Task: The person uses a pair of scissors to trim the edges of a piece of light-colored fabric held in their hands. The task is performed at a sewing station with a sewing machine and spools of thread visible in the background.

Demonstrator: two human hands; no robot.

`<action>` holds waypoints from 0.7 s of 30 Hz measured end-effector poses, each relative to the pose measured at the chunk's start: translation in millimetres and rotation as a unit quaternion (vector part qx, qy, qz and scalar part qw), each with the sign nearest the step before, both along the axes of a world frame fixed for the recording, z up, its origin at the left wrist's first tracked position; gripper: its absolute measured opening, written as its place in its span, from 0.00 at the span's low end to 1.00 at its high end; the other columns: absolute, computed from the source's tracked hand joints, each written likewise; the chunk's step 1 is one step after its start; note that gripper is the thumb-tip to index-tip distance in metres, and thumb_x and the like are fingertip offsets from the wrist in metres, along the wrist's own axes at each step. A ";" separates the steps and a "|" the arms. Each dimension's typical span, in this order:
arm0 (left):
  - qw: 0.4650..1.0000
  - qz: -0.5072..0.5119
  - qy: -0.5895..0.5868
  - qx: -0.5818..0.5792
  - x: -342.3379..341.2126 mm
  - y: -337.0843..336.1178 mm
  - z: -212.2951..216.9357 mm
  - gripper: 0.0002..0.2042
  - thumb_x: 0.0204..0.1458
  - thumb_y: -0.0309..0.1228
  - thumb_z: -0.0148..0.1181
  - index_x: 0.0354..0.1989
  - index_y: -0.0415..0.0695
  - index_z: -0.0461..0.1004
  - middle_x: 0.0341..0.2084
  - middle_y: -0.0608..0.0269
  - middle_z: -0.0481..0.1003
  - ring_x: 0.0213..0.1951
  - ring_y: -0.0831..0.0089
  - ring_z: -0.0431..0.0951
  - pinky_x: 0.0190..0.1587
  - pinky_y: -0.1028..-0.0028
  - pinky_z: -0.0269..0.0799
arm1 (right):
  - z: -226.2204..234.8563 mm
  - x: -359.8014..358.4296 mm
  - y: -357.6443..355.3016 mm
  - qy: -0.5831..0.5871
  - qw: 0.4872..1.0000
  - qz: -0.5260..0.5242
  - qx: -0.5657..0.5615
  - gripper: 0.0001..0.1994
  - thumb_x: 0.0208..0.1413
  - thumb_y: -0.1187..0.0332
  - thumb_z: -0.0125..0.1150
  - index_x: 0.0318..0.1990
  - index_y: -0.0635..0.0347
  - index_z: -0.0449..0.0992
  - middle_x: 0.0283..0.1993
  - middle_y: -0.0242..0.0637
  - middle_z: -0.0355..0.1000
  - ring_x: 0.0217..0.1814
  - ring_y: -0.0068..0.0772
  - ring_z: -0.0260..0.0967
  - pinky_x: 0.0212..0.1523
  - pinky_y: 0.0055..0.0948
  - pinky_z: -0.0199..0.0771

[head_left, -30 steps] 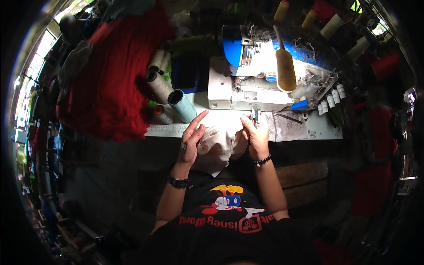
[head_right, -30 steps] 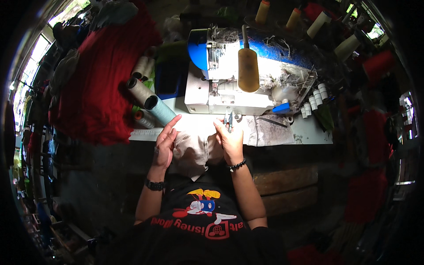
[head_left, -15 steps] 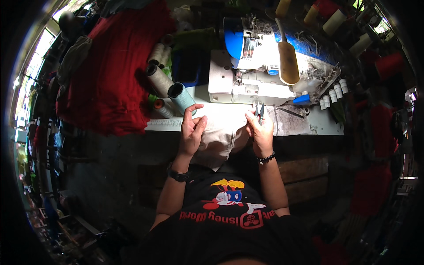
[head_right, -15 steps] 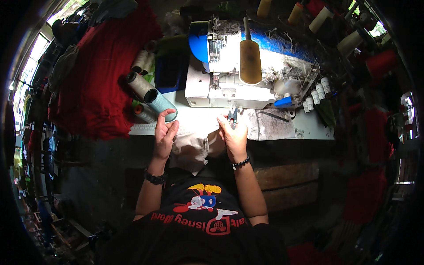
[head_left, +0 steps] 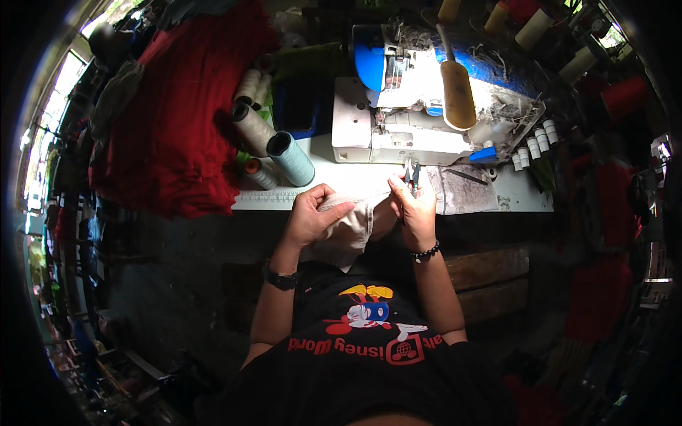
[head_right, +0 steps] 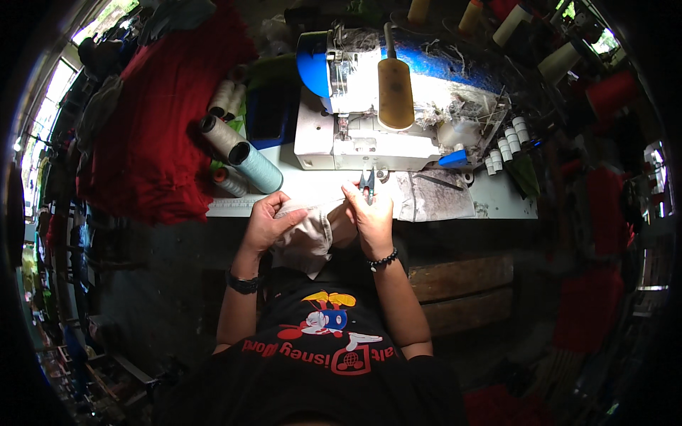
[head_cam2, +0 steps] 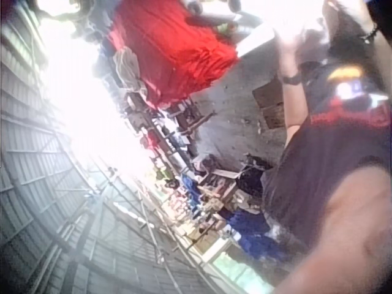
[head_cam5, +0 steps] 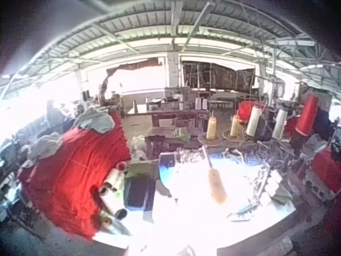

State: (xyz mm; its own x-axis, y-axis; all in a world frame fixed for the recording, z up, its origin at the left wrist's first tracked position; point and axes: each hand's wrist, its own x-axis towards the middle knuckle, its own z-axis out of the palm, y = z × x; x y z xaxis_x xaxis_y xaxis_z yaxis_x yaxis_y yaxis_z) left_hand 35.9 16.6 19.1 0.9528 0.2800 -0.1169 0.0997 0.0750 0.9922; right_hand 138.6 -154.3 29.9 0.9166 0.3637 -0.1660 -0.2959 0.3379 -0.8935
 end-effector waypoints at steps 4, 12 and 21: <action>0.978 0.048 -0.052 -0.197 -3.3 1.7 -13.9 0.12 0.51 0.26 0.63 0.42 0.38 0.70 0.30 0.68 0.74 0.31 0.86 0.70 0.34 0.86 0.66 | -5.3 -3.4 3.0 -0.010 0.999 0.041 -0.015 0.06 0.54 0.72 0.63 0.37 0.61 0.72 0.21 0.22 0.64 0.17 0.10 0.56 0.18 0.13 0.54; 0.996 -0.055 0.052 0.037 -0.5 7.5 9.5 0.17 0.53 0.28 0.62 0.49 0.39 0.67 0.34 0.68 0.75 0.34 0.86 0.72 0.35 0.85 0.68 | -2.7 -9.0 11.8 -0.080 0.994 0.077 -0.003 0.06 0.55 0.71 0.61 0.39 0.61 0.74 0.29 0.26 0.71 0.26 0.10 0.62 0.26 0.12 0.60; 0.940 0.195 -0.064 -0.273 6.9 -3.1 -12.7 0.10 0.60 0.36 0.53 0.41 0.42 0.67 0.38 0.69 0.68 0.39 0.81 0.70 0.46 0.80 0.67 | -1.4 6.2 -4.2 0.050 0.952 0.281 -0.110 0.12 0.55 0.64 0.63 0.43 0.57 0.75 0.27 0.21 0.68 0.19 0.08 0.54 0.18 0.13 0.53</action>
State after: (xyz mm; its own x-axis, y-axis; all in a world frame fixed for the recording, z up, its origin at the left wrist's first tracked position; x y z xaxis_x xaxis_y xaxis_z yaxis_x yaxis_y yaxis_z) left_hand 42.8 13.6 6.4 0.8066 0.5422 -0.2353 -0.1585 0.5820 0.7976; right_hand 144.8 -158.5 28.5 0.5628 0.7387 -0.3708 -0.4617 -0.0911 -0.8824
